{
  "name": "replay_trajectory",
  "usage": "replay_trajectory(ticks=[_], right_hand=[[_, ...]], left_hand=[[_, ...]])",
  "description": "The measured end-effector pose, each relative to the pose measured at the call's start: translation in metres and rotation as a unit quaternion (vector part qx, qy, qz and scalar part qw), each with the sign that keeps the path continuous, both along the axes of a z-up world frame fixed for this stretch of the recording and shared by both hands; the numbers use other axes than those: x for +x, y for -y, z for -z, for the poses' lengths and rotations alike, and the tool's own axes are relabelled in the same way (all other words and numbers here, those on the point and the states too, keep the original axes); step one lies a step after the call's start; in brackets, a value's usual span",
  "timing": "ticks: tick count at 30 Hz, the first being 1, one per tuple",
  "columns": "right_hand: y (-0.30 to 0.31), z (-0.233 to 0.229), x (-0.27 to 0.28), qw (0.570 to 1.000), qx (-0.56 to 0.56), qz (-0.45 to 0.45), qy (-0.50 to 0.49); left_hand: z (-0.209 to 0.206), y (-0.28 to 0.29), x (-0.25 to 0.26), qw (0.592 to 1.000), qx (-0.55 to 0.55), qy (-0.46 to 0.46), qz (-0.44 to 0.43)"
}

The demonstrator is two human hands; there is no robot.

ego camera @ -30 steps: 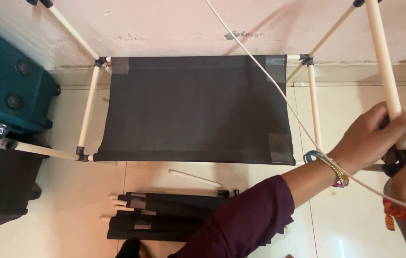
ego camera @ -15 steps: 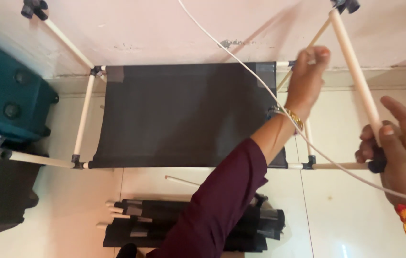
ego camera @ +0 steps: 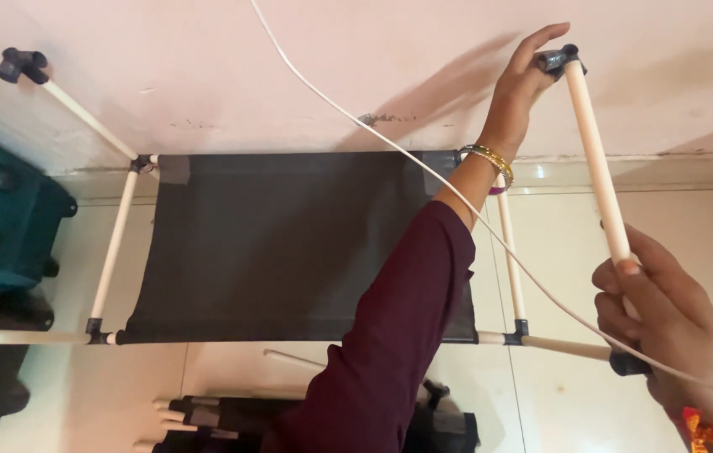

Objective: The person assembles a small furniture frame by connecting white poles with black connectors and attaching a black fabric sheet. They insert poles into connectors, secure the fabric to the frame, and add vertical supports.

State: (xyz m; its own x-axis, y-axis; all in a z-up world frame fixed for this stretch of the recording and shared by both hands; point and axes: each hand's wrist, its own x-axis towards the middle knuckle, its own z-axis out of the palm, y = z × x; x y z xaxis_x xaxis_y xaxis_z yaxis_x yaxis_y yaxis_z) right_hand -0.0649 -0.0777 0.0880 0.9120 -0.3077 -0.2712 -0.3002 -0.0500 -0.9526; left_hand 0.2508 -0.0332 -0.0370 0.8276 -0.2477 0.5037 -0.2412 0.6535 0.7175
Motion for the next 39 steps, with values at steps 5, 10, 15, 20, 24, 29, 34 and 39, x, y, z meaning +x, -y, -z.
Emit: replay_trajectory(ticks=[5, 10, 15, 20, 24, 29, 34, 39], right_hand=[[0.004, 0.002, 0.010, 1.000, 0.005, 0.018, 0.008], [0.005, -0.001, 0.007, 0.999, -0.015, 0.024, -0.016], [0.002, 0.001, 0.005, 0.995, -0.076, 0.038, -0.057], [0.000, 0.001, 0.004, 0.992, -0.104, 0.024, -0.062], [0.001, 0.002, 0.007, 0.994, -0.087, 0.021, -0.069], [-0.003, 0.007, 0.007, 0.992, -0.116, 0.026, -0.051], [-0.002, 0.014, 0.009, 0.990, -0.124, 0.041, -0.061], [0.003, 0.018, 0.012, 0.985, -0.155, 0.033, -0.066]], left_hand=[[-0.005, 0.028, 0.013, 0.996, 0.023, -0.044, -0.080], [0.000, 0.036, 0.028, 0.994, 0.038, -0.038, -0.094], [0.002, 0.032, 0.029, 0.996, 0.026, -0.002, -0.085], [0.000, 0.032, 0.028, 0.998, 0.017, 0.000, -0.067], [0.001, 0.031, 0.024, 0.997, 0.024, -0.006, -0.073], [-0.001, 0.028, 0.017, 0.998, 0.001, -0.020, -0.054], [-0.002, 0.025, 0.019, 0.999, -0.001, -0.040, -0.036], [0.004, 0.029, 0.023, 0.999, -0.017, -0.050, -0.007]])
